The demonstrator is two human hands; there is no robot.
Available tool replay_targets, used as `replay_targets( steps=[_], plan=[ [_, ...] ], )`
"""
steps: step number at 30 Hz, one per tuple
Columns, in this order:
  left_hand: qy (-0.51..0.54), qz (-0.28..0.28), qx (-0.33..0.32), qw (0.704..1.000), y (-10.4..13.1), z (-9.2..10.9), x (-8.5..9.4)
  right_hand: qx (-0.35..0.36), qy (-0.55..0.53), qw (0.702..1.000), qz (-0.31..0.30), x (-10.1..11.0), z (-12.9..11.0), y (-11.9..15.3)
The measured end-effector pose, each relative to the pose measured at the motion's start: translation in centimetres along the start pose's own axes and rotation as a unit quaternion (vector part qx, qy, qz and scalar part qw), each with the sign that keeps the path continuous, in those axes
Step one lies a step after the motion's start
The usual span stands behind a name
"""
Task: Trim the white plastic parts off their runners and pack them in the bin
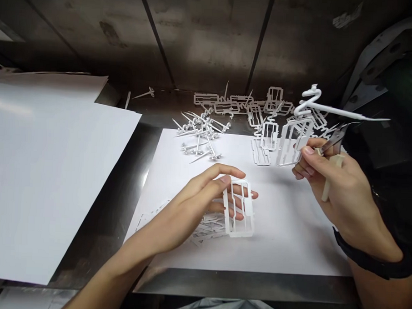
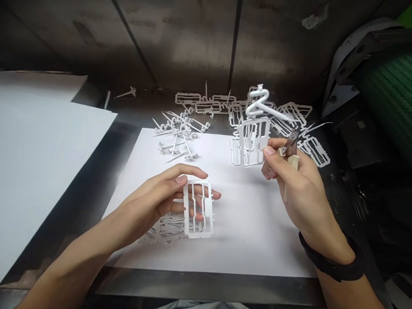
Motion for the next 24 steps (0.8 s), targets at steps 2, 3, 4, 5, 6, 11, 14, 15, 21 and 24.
replay_targets(
  steps=[2,3,4,5,6,11,14,15,21,24],
  plan=[
    [0.001,-0.004,0.001,1.0,0.0,-0.2,0.1,-0.002,0.005,1.0,-0.003,0.1,0.1,-0.1],
    [0.0,-0.007,0.002,1.0,0.0,-0.2,0.1,-0.002,0.006,1.0,-0.006,0.1,0.2,-0.1],
    [-0.005,-0.008,0.006,1.0,0.1,-0.1,0.1,-0.001,0.007,1.0,-0.01,0.1,0.2,-0.1],
    [-0.023,-0.005,0.011,1.0,0.2,-0.1,0.1,0.001,0.007,1.0,-0.015,0.1,0.3,-0.1],
    [-0.06,0.006,0.013,0.998,0.4,0.1,0.2,0.004,0.01,1.0,-0.02,0.1,0.3,0.0],
    [-0.392,0.11,-0.044,0.912,1.5,2.0,1.3,-0.02,0.032,0.997,-0.06,-0.6,0.7,0.4],
    [-0.501,0.13,-0.088,0.851,1.5,2.3,1.8,-0.053,0.027,0.993,-0.101,-1.3,1.1,0.8],
    [-0.526,0.128,-0.106,0.834,1.4,2.3,1.9,-0.059,0.025,0.991,-0.114,-1.6,1.2,0.9],
    [-0.598,0.032,-0.176,0.782,1.3,1.6,0.5,-0.099,0.006,0.978,-0.183,-3.2,1.3,1.8],
    [-0.557,-0.017,-0.168,0.813,1.7,1.5,-0.2,-0.117,-0.016,0.972,-0.205,-3.8,1.1,2.3]
  ],
)
Point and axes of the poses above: each hand's wrist, its own y-axis away from the middle knuckle, its own x-axis out of the back of the hand, z = x × y, the point moved 5 cm from there along -y, towards the middle knuckle, and after that the axes turned 3 degrees about y, right-handed, at the moved point
